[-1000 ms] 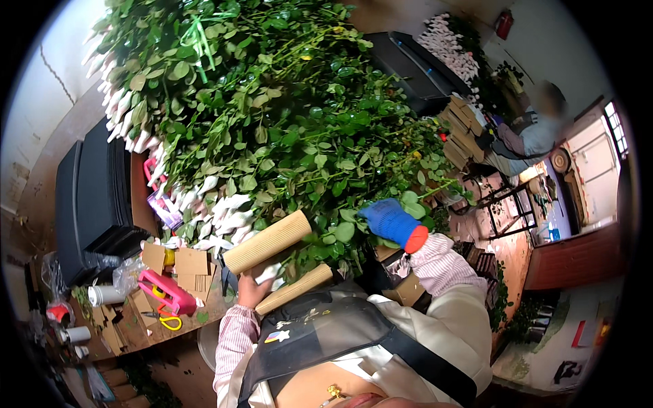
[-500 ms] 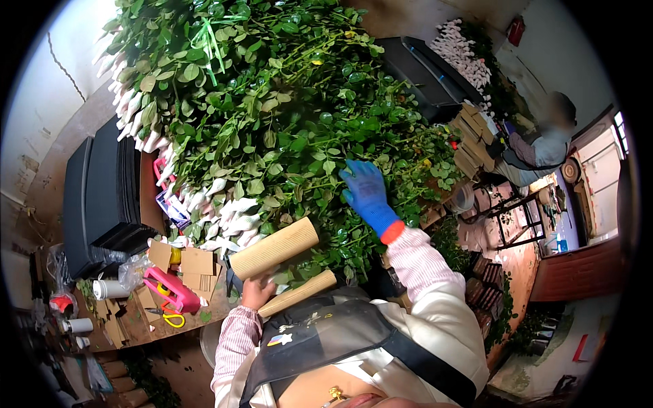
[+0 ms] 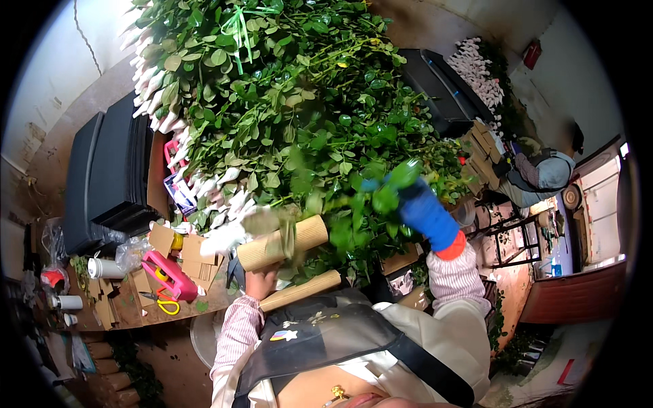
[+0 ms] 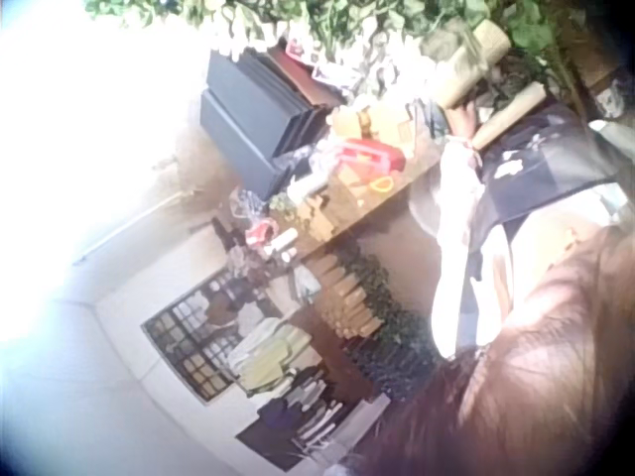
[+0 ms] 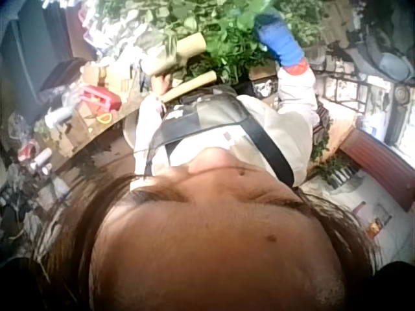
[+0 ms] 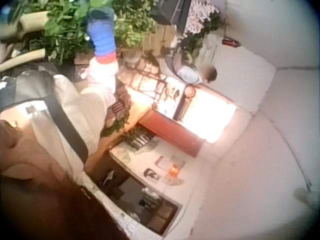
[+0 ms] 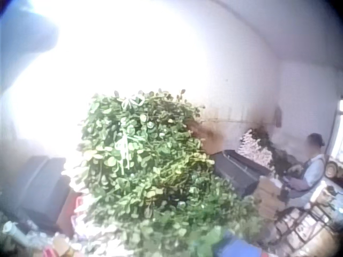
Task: The person arranges white flowers and green leaves into a cardboard box. They place the flowers and leaves into the box, then close the lid and secure it with a stapler. The person repeats this process with another box.
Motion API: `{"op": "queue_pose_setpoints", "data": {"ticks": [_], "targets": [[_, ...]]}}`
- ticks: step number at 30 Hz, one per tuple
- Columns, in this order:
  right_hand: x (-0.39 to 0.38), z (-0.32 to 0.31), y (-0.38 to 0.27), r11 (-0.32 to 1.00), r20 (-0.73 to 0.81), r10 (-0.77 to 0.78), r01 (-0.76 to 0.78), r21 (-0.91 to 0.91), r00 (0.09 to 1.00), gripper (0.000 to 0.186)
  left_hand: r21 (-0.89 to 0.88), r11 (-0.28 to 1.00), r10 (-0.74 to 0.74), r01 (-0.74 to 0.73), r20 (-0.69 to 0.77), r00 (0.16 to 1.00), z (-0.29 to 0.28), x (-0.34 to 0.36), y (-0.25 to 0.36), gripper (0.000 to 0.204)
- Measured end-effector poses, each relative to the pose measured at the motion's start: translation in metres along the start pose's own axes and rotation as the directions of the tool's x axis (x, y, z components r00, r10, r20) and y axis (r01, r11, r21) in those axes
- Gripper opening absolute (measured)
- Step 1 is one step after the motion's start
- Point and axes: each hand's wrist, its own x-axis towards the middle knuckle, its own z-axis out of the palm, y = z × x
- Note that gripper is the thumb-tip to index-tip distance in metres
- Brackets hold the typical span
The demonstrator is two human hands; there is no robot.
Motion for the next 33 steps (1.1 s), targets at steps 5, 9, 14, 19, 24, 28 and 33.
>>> {"op": "queue_pose_setpoints", "data": {"ticks": [5,9,14,19,24,28,33], "targets": [[-0.040,0.089,-0.008,0.979,0.305,-0.154,0.103,0.176,0.940,0.037,0.084,0.996,0.011,0.000,-0.133,0.991,0.015,0.002,-0.020,0.053],[-0.038,0.134,-0.002,0.976,0.469,0.211,-0.157,-0.151,0.858,0.035,-0.110,0.978,-0.180,0.177,-0.013,0.984,-0.007,0.003,0.016,0.060],[-0.022,0.171,0.032,0.926,0.483,0.304,-0.136,-0.352,0.821,0.035,-0.246,0.946,-0.242,0.212,-0.100,0.965,0.000,0.003,0.016,0.062],[-0.021,0.202,0.054,0.936,0.642,0.290,-0.070,-0.346,0.710,0.034,-0.140,0.977,-0.160,0.161,0.024,0.987,-0.007,0.009,0.028,0.025],[0.080,0.123,0.044,0.938,0.085,0.318,-0.300,-0.175,0.944,0.028,-0.163,0.963,-0.216,0.214,0.002,0.976,0.004,-0.003,0.001,0.026],[0.140,0.143,0.079,0.961,-0.154,0.152,-0.182,-0.210,0.976,0.028,-0.119,0.980,-0.158,0.161,0.033,0.987,-0.002,0.007,0.016,0.025],[0.099,0.215,0.066,0.929,0.015,0.136,-0.123,-0.349,0.991,0.025,-0.107,0.964,-0.244,0.242,-0.002,0.970,0.001,-0.005,0.002,0.024]]}}
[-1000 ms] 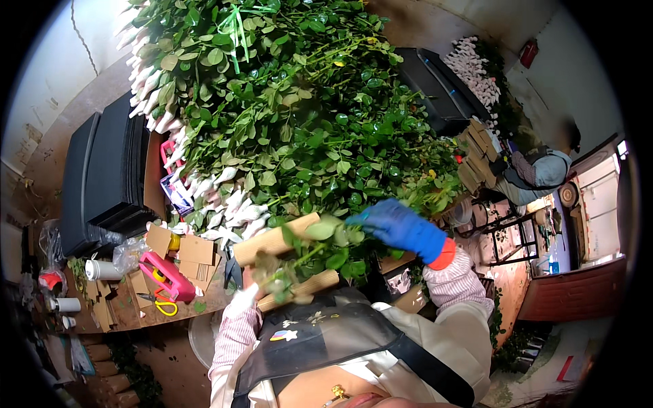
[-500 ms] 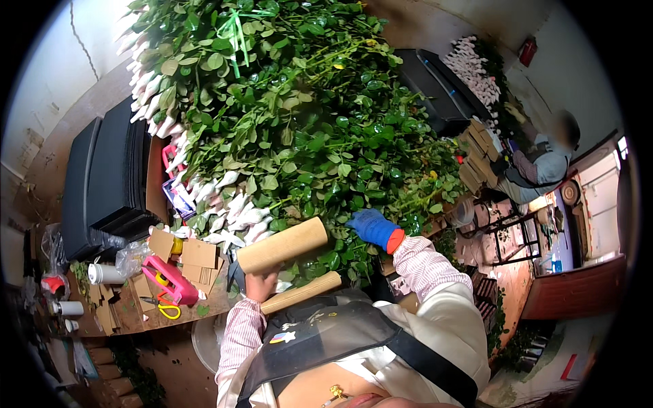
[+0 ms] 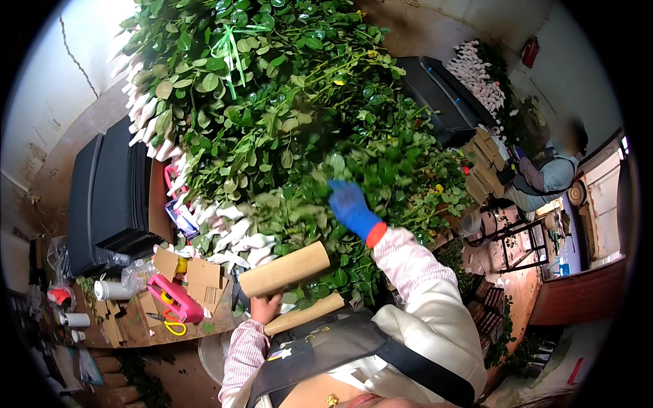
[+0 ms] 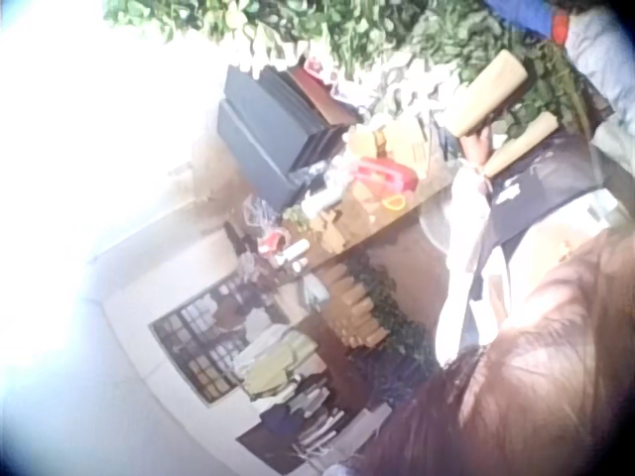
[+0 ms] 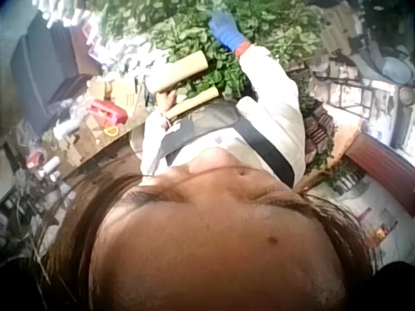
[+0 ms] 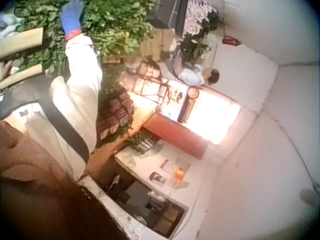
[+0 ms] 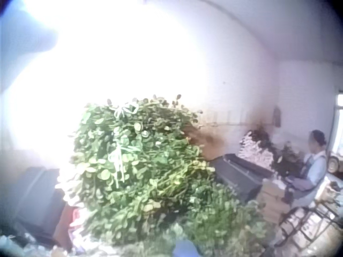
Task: The person arranges white flowers and green leaves into a cardboard box. They place the flowers and leaves into the box, then close the lid and secure it with a stapler. The person repeats this process with another box.
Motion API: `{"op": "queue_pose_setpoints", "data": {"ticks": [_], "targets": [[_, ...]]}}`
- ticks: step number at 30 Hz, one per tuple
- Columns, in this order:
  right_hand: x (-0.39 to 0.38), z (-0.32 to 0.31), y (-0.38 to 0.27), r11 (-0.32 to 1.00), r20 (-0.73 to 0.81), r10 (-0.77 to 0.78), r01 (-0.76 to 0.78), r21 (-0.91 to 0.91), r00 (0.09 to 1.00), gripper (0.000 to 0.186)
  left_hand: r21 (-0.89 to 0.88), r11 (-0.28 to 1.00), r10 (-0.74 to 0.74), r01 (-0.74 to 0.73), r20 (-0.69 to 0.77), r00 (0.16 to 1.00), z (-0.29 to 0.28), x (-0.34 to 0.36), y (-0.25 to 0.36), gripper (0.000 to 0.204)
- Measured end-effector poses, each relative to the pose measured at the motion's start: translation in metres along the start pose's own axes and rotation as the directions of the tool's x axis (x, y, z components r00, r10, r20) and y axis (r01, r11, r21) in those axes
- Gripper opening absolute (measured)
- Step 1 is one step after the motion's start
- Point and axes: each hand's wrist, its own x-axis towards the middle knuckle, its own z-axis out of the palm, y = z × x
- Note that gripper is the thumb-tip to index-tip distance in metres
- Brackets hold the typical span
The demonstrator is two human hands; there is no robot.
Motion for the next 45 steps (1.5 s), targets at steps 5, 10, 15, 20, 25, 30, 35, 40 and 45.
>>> {"op": "queue_pose_setpoints", "data": {"ticks": [5,10,15,20,25,30,35,40,45], "targets": [[-0.057,0.023,0.007,0.893,0.105,0.272,-0.291,0.343,0.957,0.066,-0.071,0.997,0.019,-0.019,0.000,1.000,0.004,0.003,0.008,0.023],[-0.031,-0.027,0.003,0.951,0.098,0.173,-0.192,0.241,0.980,0.069,-0.069,0.997,0.043,-0.043,-0.006,0.999,0.012,0.001,-0.020,0.023],[-0.027,-0.061,0.022,0.802,0.013,0.210,-0.180,0.569,0.978,0.058,-0.096,0.995,0.004,-0.004,-0.005,1.000,0.008,0.003,0.001,0.024],[0.007,-0.055,0.094,0.962,-0.270,0.206,-0.245,-0.120,0.941,0.046,-0.116,0.992,-0.043,0.049,0.055,0.998,0.005,0.004,0.001,0.023],[0.026,-0.018,0.138,0.989,0.034,0.058,-0.053,-0.137,0.998,0.044,-0.145,0.989,-0.032,0.041,0.064,0.997,0.005,0.003,-0.004,0.027],[0.049,-0.093,0.142,0.993,-0.419,-0.071,0.023,-0.119,0.905,0.042,-0.080,0.996,-0.027,0.030,0.031,0.999,0.002,0.003,0.007,0.025],[0.045,-0.127,0.169,0.991,-0.457,-0.060,-0.001,-0.132,0.887,0.062,-0.159,0.987,-0.019,0.027,0.049,0.999,0.004,0.006,0.012,0.025],[0.041,-0.124,0.182,0.991,-0.479,0.027,-0.088,-0.105,0.877,0.064,-0.182,0.983,0.006,-0.005,0.002,1.000,0.003,0.004,0.015,0.025],[0.038,-0.134,0.180,0.986,-0.360,0.042,-0.097,-0.136,0.932,0.060,-0.009,0.997,0.082,-0.082,0.027,0.996,0.007,0.002,-0.021,0.026]]}}
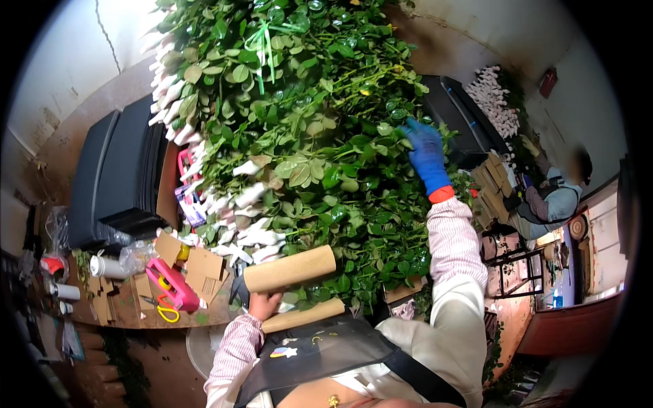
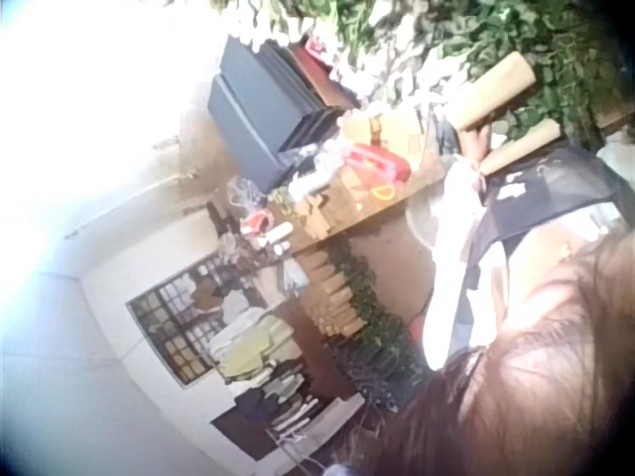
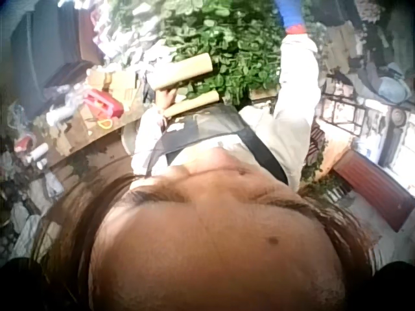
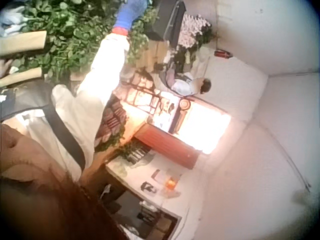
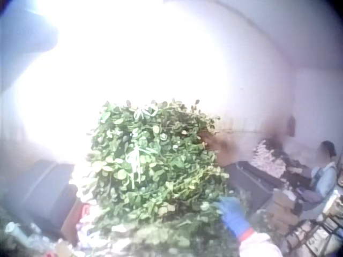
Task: The person arranges white flowers and green leaves into a cardboard box. They place the flowers and leaves into the box, then close the lid and secure it with a stapler. The person repeats this process with another box.
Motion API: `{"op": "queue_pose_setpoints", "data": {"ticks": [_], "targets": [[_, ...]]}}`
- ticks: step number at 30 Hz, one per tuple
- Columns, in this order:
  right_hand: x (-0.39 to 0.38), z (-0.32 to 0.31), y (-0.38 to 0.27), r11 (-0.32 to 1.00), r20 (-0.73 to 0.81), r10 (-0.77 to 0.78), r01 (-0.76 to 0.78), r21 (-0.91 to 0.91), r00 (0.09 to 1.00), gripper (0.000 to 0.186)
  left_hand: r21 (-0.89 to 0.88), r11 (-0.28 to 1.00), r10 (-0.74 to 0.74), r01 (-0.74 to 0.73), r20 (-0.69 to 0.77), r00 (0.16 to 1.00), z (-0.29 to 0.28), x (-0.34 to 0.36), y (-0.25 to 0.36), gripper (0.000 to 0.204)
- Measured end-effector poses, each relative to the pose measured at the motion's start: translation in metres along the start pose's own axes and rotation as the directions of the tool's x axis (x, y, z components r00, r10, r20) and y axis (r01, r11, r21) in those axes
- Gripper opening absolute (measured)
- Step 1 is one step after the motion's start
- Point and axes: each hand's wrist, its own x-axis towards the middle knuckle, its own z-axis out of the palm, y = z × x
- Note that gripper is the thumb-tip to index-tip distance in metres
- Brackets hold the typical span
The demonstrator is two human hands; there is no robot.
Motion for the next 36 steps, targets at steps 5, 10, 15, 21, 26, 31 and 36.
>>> {"op": "queue_pose_setpoints", "data": {"ticks": [5,10,15,21,26,31,36], "targets": [[-0.016,-0.012,0.002,0.995,-0.058,0.096,-0.093,0.040,0.994,0.053,0.004,1.000,0.011,-0.011,0.049,0.999,-0.003,0.008,0.019,0.027],[0.005,-0.031,-0.010,0.998,-0.097,0.046,-0.041,0.054,0.994,0.045,0.021,0.999,0.036,-0.036,-0.008,0.999,0.000,0.005,0.008,0.028],[0.015,-0.049,-0.016,0.999,-0.001,0.026,-0.026,0.035,1.000,0.039,0.061,0.996,0.062,-0.058,-0.063,0.996,-0.003,0.004,0.010,0.028],[-0.010,-0.013,0.012,0.997,0.308,0.058,-0.070,0.029,0.950,0.039,0.040,0.998,0.039,-0.040,0.030,0.999,-0.002,0.009,0.010,0.025],[-0.023,-0.010,-0.001,0.954,0.579,0.220,-0.049,-0.297,0.785,0.059,-0.044,0.999,0.025,-0.024,0.021,0.999,-0.007,0.007,0.031,0.029],[-0.002,-0.054,-0.052,0.966,0.461,0.079,-0.183,0.186,0.884,0.044,0.039,0.999,0.020,-0.020,0.000,1.000,-0.009,0.005,0.030,0.033],[0.005,-0.037,-0.137,0.994,0.509,-0.105,0.070,0.088,0.855,0.024,0.001,1.000,0.015,-0.015,0.000,1.000,-0.013,0.003,0.030,0.032]]}}
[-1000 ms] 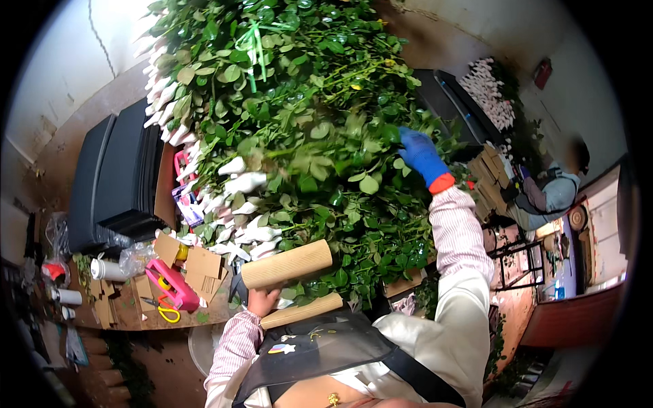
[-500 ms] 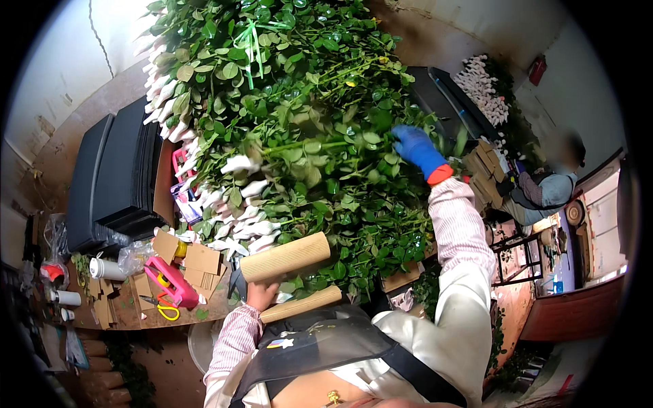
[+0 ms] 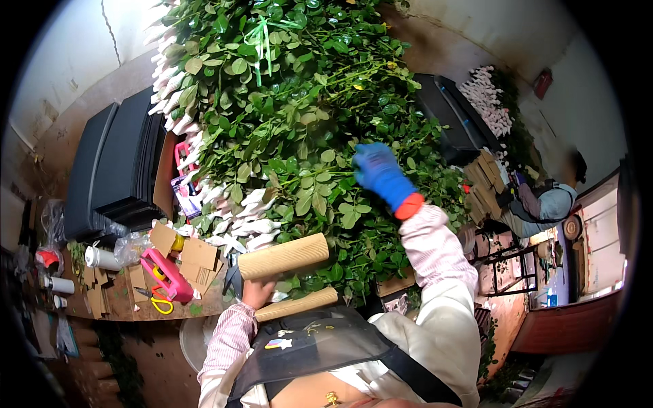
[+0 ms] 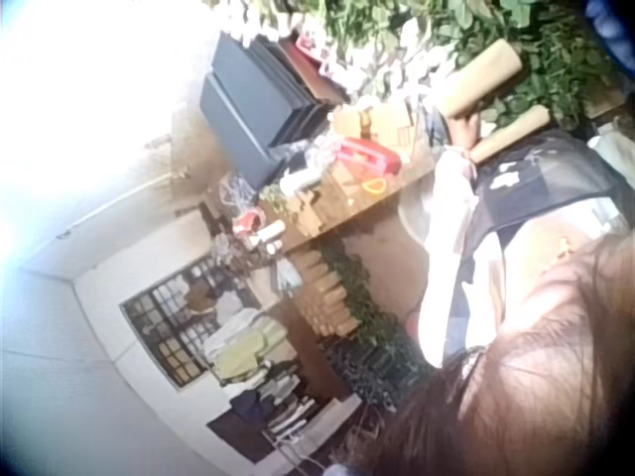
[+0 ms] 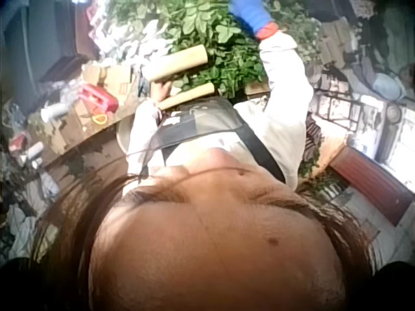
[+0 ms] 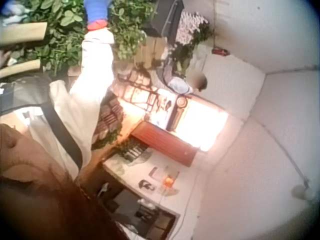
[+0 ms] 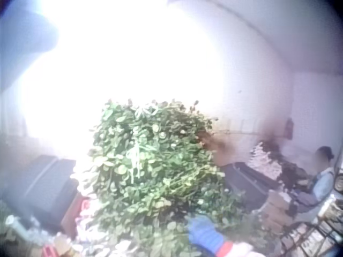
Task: The person arranges white flowers and green leaves into a cardboard box. They place the flowers and leaves into the box, then close the lid and secure it with a stapler. The person repeats this process with another box.
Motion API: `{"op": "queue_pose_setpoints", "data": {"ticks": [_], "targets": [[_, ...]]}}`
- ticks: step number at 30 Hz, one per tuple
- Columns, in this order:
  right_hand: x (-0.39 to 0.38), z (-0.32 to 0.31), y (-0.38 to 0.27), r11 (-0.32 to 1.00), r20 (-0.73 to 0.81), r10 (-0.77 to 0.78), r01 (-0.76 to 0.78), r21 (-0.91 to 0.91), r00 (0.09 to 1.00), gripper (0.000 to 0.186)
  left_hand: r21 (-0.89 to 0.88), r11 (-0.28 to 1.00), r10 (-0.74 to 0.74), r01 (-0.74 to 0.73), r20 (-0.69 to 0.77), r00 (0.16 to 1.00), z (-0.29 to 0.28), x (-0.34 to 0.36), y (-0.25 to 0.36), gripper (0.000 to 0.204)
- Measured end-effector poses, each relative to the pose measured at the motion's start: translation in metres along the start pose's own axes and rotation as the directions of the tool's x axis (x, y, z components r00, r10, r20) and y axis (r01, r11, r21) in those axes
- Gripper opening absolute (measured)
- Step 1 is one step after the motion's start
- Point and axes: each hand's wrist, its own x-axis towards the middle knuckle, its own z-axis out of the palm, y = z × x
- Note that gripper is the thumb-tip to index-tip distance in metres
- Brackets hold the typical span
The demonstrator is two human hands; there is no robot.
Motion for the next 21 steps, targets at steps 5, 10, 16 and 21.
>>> {"op": "queue_pose_setpoints", "data": {"ticks": [5,10,16,21], "targets": [[0.033,0.118,0.035,0.936,-0.152,0.073,-0.121,-0.331,0.986,0.031,0.007,0.997,0.072,-0.072,0.043,0.996,0.015,0.010,-0.008,0.030],[0.052,-0.021,0.016,0.989,-0.497,0.047,-0.109,-0.096,0.866,0.030,0.039,0.998,0.055,-0.053,-0.063,0.996,0.012,-0.005,-0.034,0.032],[0.068,-0.038,0.057,0.968,0.184,0.023,0.024,-0.248,0.983,0.036,-0.027,0.999,0.025,-0.024,0.042,0.999,0.004,0.008,-0.005,0.034],[0.043,-0.056,0.042,0.926,0.068,-0.150,0.164,-0.339,0.986,0.046,-0.120,0.990,-0.061,0.074,0.113,0.992,0.012,0.005,-0.015,0.044]]}}
